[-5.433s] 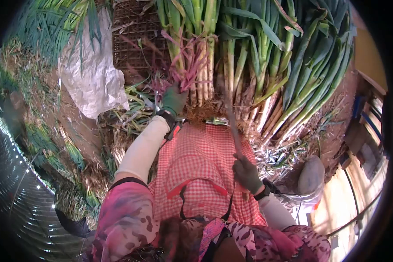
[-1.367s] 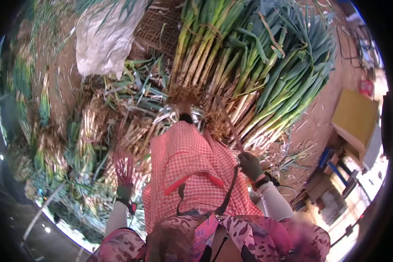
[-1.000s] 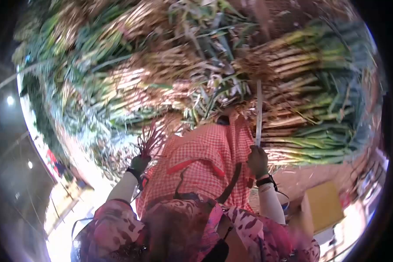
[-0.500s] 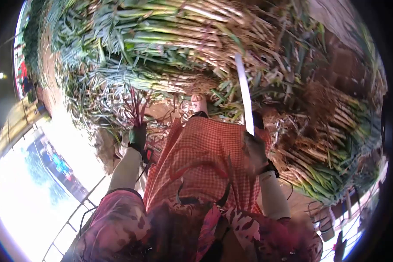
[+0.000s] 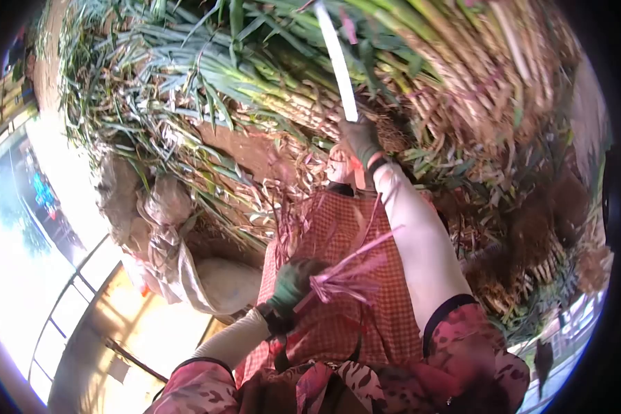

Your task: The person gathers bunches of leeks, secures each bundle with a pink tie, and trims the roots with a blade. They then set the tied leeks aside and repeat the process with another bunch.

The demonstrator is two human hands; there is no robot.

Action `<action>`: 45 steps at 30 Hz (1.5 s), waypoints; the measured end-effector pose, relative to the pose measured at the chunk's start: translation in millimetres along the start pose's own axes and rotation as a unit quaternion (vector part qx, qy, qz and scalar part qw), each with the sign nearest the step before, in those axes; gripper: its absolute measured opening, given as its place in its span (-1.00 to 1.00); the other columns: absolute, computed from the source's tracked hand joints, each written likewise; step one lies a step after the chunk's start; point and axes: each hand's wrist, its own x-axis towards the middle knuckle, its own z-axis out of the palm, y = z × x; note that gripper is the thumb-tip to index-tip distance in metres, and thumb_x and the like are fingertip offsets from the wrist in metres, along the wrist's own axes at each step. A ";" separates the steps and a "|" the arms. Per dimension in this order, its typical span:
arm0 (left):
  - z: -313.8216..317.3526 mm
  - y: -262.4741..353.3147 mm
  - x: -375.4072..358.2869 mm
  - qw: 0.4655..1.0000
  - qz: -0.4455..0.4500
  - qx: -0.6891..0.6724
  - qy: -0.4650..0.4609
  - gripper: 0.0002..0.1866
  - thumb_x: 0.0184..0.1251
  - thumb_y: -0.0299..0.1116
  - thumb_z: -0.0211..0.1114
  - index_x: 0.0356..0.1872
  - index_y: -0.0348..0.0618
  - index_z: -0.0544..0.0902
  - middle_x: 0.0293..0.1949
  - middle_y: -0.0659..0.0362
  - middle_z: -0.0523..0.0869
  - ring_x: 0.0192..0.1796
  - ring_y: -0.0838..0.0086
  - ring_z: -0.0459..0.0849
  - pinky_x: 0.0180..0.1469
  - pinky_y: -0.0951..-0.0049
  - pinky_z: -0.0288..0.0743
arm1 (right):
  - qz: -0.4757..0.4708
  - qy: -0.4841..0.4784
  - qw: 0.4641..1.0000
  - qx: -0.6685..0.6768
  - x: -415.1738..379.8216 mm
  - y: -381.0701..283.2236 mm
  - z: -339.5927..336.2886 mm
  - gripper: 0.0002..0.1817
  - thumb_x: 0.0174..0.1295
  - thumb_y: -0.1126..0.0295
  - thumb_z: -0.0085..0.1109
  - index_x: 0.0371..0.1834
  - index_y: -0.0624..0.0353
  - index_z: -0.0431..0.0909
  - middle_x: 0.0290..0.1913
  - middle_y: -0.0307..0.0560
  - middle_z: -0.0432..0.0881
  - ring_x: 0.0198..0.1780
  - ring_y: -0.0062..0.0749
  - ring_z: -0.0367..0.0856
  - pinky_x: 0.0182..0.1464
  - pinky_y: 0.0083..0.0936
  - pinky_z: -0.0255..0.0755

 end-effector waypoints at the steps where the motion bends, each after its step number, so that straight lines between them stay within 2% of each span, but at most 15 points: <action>1: -10.5 4.7 4.9 0.999 0.001 -0.034 -0.001 -0.71 -0.03 -0.42 0.28 -0.19 -0.06 0.62 -0.23 0.07 0.68 -0.19 0.16 0.63 -0.15 0.21 0.49 | -0.007 0.012 0.999 -0.049 31.8 19.3 10.1 -0.90 0.13 0.37 0.26 -0.37 0.13 0.59 -0.59 -0.32 0.50 -0.66 -0.64 0.38 -0.66 -0.57 0.19; 2: -17.0 1.0 9.0 0.998 0.004 -0.064 0.001 -0.70 -0.06 -0.42 0.27 -0.19 -0.06 0.62 -0.25 0.05 0.68 -0.20 0.12 0.62 -0.14 0.19 0.48 | -0.123 0.082 0.987 -0.060 60.1 37.2 27.6 -0.91 0.09 0.42 0.25 -0.39 0.16 0.57 -0.58 -0.27 0.53 -0.65 -0.60 0.42 -0.67 -0.53 0.22; 3: -17.2 -7.5 10.2 0.998 0.006 -0.056 0.005 -0.70 -0.06 -0.41 0.27 -0.20 -0.06 0.62 -0.26 0.06 0.68 -0.20 0.12 0.62 -0.13 0.18 0.48 | 0.017 0.062 0.996 -0.054 55.1 21.3 33.2 -0.93 0.06 0.47 0.25 -0.43 0.18 0.56 -0.61 -0.25 0.52 -0.66 -0.52 0.44 -0.66 -0.47 0.26; 6: -12.1 -27.7 3.1 0.999 -0.006 -0.034 -0.037 -0.66 -0.12 -0.36 0.29 -0.19 -0.07 0.61 -0.28 0.05 0.67 -0.18 0.10 0.62 -0.12 0.17 0.47 | 0.099 0.100 0.988 0.055 89.8 27.4 50.3 -0.71 -0.10 0.42 0.30 -0.31 0.25 0.44 -0.54 -0.03 0.54 -0.62 -0.28 0.52 -0.62 -0.35 0.39; 7: -10.1 -29.3 1.5 0.998 -0.020 -0.049 -0.036 -0.63 -0.14 -0.34 0.30 -0.18 -0.07 0.61 -0.26 0.04 0.67 -0.16 0.10 0.62 -0.10 0.17 0.46 | 0.016 0.078 0.995 0.061 94.4 31.7 52.7 -0.71 -0.10 0.44 0.28 -0.32 0.25 0.41 -0.49 0.00 0.53 -0.70 -0.30 0.45 -0.66 -0.37 0.35; 12: 2.9 -31.0 -7.2 0.997 -0.044 -0.020 -0.057 -0.52 -0.24 -0.22 0.34 -0.13 -0.05 0.58 -0.15 0.03 0.65 -0.06 0.11 0.59 -0.01 0.16 0.41 | 0.023 0.005 0.982 0.185 69.7 5.9 59.5 -0.67 -0.01 0.37 0.29 -0.21 0.31 0.47 -0.42 0.00 0.57 -0.54 -0.28 0.54 -0.57 -0.40 0.43; 16: 1.1 -24.3 -7.6 0.997 -0.051 -0.042 -0.046 -0.47 -0.28 -0.21 0.34 -0.12 -0.07 0.57 -0.17 0.04 0.63 -0.06 0.12 0.58 0.00 0.16 0.39 | 0.061 -0.061 0.974 0.207 120.7 43.3 36.0 -0.71 0.05 0.34 0.30 -0.21 0.31 0.61 -0.32 -0.12 0.63 -0.43 -0.41 0.57 -0.30 -0.51 0.48; 19: 8.7 -25.0 -13.7 0.996 -0.073 -0.042 -0.042 -0.46 -0.34 -0.24 0.33 -0.13 -0.04 0.58 -0.19 0.06 0.62 -0.10 0.13 0.58 -0.03 0.17 0.39 | 0.024 -0.065 0.990 0.119 96.0 27.1 39.1 -0.78 0.05 0.37 0.30 -0.31 0.30 0.64 -0.35 -0.17 0.64 -0.43 -0.46 0.56 -0.32 -0.54 0.46; 28: 21.6 -14.6 -9.0 0.998 -0.053 -0.040 -0.005 -0.47 -0.37 -0.28 0.33 -0.14 -0.02 0.59 -0.18 0.13 0.63 -0.11 0.17 0.58 -0.05 0.19 0.40 | 0.072 -0.150 0.955 0.244 85.3 40.3 44.4 -0.72 0.10 0.25 0.27 -0.25 0.24 0.64 -0.38 -0.18 0.63 -0.46 -0.43 0.57 -0.39 -0.50 0.50; 37: 36.8 4.1 -2.3 0.998 -0.053 -0.004 -0.033 -0.49 -0.31 -0.32 0.33 -0.12 -0.04 0.58 -0.15 0.09 0.64 -0.09 0.15 0.58 -0.03 0.19 0.40 | 0.083 -0.205 0.945 0.240 90.5 57.9 8.8 -0.82 0.05 0.26 0.30 -0.40 0.07 0.54 -0.47 -0.28 0.49 -0.51 -0.51 0.45 -0.45 -0.56 0.40; 38: 37.5 7.0 -2.6 0.997 -0.063 -0.010 -0.034 -0.51 -0.28 -0.35 0.32 -0.12 -0.05 0.58 -0.16 0.08 0.64 -0.09 0.14 0.58 -0.03 0.19 0.41 | 0.147 -0.210 0.939 0.230 70.7 44.4 8.5 -0.83 0.02 0.29 0.31 -0.42 0.04 0.51 -0.53 -0.32 0.45 -0.58 -0.61 0.38 -0.57 -0.61 0.29; 39: 35.4 8.2 -1.5 0.997 -0.069 -0.017 -0.034 -0.52 -0.25 -0.37 0.31 -0.12 -0.05 0.58 -0.17 0.07 0.64 -0.08 0.13 0.58 -0.03 0.19 0.42 | 0.108 -0.105 0.956 0.251 47.0 35.2 26.9 -0.81 0.01 0.29 0.32 -0.45 0.05 0.48 -0.58 -0.35 0.41 -0.66 -0.62 0.31 -0.67 -0.61 0.21; 41: 37.2 6.1 0.4 0.998 -0.056 -0.034 -0.004 -0.55 -0.20 -0.42 0.28 -0.11 -0.07 0.58 -0.21 0.07 0.64 -0.10 0.11 0.58 -0.04 0.19 0.43 | 0.151 -0.169 0.953 0.202 17.9 20.6 14.1 -0.80 0.00 0.28 0.33 -0.45 0.06 0.48 -0.55 -0.33 0.41 -0.62 -0.57 0.34 -0.57 -0.58 0.31; 43: 49.2 -7.3 -2.6 0.997 -0.023 -0.063 0.050 -0.58 -0.16 -0.46 0.25 -0.12 -0.08 0.58 -0.25 0.07 0.64 -0.14 0.08 0.58 -0.05 0.17 0.45 | 0.126 -0.152 0.952 0.234 -15.6 19.1 10.5 -0.80 0.03 0.27 0.31 -0.44 0.05 0.48 -0.52 -0.32 0.42 -0.53 -0.55 0.38 -0.46 -0.56 0.35; 45: 52.0 -26.1 -8.2 0.962 -0.144 -0.197 0.123 -0.78 0.09 -0.41 0.22 -0.19 -0.12 0.57 -0.32 0.15 0.61 -0.25 0.23 0.57 -0.16 0.30 0.45 | -0.024 -0.156 0.987 0.036 -74.0 -9.7 -9.9 -0.80 0.16 0.25 0.18 -0.53 0.00 0.41 -0.57 -0.35 0.30 -0.50 -0.62 0.31 -0.44 -0.55 0.24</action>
